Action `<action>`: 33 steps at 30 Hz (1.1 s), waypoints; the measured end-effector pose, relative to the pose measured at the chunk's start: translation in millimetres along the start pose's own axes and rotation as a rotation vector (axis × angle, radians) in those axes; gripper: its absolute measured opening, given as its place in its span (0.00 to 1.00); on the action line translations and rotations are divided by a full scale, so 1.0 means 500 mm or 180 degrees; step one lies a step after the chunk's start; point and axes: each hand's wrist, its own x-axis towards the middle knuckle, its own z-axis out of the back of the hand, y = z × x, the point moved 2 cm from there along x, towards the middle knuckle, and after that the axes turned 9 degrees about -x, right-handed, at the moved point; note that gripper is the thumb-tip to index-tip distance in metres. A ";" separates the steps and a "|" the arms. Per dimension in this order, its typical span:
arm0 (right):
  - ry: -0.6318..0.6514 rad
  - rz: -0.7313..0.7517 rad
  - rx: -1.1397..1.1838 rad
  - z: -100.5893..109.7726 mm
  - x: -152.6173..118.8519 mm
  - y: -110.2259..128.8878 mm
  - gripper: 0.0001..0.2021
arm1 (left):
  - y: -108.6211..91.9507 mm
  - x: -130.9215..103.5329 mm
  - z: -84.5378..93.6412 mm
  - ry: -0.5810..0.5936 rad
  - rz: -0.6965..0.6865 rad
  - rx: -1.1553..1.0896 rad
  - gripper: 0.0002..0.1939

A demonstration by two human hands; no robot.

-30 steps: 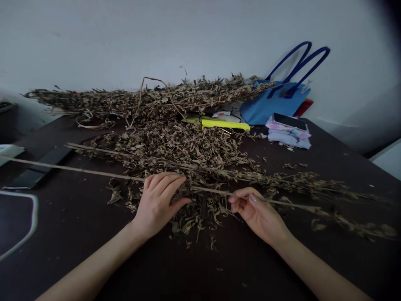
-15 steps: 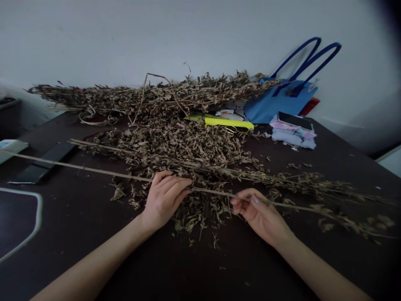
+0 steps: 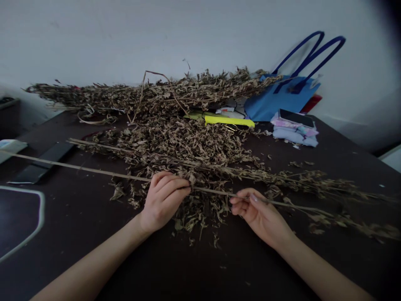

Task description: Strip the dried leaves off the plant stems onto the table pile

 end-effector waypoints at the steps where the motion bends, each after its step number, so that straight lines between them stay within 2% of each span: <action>1: -0.0015 -0.0017 0.0011 0.000 0.000 -0.001 0.08 | -0.001 0.001 0.000 0.0023 0.0005 0.0041 0.10; 8: -0.0154 -0.0204 0.0104 0.002 0.003 -0.010 0.09 | -0.011 0.008 0.000 0.0252 0.0028 0.0371 0.06; 16: -0.0302 -0.0376 0.0286 0.006 0.002 -0.016 0.11 | -0.005 0.003 -0.006 0.0387 -0.0075 0.0202 0.09; 20: -0.0221 -0.0423 0.0439 0.004 0.002 -0.016 0.11 | 0.006 0.000 -0.020 0.0286 0.0354 -0.0156 0.08; 24: -0.0144 -0.0442 0.0460 0.003 0.003 -0.018 0.11 | 0.011 -0.002 -0.031 0.0357 0.0733 -0.0100 0.10; 30: -0.0024 -0.0468 0.0392 0.000 0.000 -0.019 0.11 | 0.002 0.004 -0.027 0.0339 0.0855 -0.0213 0.02; 33: 0.0020 -0.0476 0.0396 -0.001 -0.001 -0.020 0.11 | -0.002 0.004 -0.027 0.0313 0.0784 -0.0273 0.03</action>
